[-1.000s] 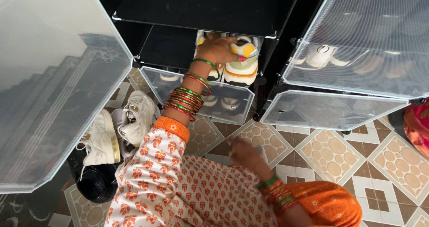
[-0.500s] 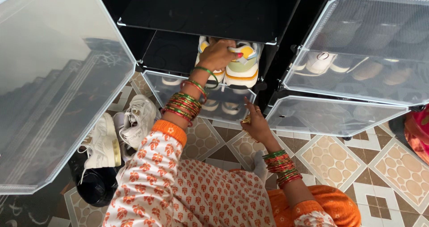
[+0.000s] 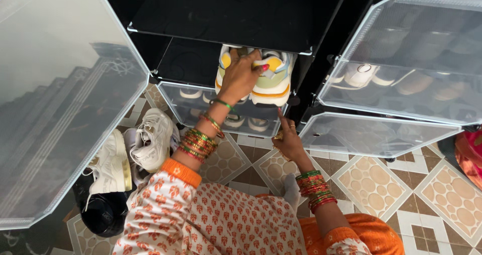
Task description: The person removes several pairs of shoes from a transparent shoe cabinet and places them on the floor. Then, using a cloth, the person wipes the interior shelves of the cabinet.
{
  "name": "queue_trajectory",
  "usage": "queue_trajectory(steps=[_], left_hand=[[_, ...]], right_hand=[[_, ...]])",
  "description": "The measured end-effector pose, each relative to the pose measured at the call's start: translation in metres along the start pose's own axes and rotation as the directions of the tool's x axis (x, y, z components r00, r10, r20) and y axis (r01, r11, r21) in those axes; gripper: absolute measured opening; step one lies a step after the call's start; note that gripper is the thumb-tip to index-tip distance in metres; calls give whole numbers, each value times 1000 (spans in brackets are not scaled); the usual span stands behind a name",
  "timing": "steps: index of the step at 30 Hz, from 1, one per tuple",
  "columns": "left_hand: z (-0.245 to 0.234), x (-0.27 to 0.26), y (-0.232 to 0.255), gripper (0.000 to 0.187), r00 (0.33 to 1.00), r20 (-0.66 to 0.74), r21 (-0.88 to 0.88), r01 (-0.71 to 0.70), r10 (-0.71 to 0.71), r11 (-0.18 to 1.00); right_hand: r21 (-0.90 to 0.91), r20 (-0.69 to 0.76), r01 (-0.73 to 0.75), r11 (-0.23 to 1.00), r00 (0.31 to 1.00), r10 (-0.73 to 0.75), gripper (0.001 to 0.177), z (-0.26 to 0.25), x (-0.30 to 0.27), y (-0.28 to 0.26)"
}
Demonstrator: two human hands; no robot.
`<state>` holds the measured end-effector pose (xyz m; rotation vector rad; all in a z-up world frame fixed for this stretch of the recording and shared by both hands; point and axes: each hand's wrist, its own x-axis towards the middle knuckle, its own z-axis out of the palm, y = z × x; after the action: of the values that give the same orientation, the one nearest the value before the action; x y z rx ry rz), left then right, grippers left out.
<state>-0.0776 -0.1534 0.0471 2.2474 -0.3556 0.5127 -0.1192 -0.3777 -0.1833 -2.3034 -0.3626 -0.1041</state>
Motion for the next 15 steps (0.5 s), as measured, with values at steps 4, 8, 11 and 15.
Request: queue_trajectory(steps=[4, 8, 11, 15], left_hand=[[-14, -19, 13, 28, 995, 65, 21, 72, -74, 997], [-43, -43, 17, 26, 997, 73, 56, -25, 21, 998], [-60, -55, 18, 25, 982, 173, 42, 74, -80, 996], [-62, -56, 17, 34, 957, 253, 48, 136, -144, 990]], right_hand=[[-27, -19, -10, 1000, 1000, 10, 99, 8, 0, 11], [-47, -45, 17, 999, 999, -19, 82, 14, 3, 18], [-37, -51, 53, 998, 997, -55, 80, 15, 1, 19], [-28, -54, 79, 996, 995, -81, 80, 15, 1, 17]])
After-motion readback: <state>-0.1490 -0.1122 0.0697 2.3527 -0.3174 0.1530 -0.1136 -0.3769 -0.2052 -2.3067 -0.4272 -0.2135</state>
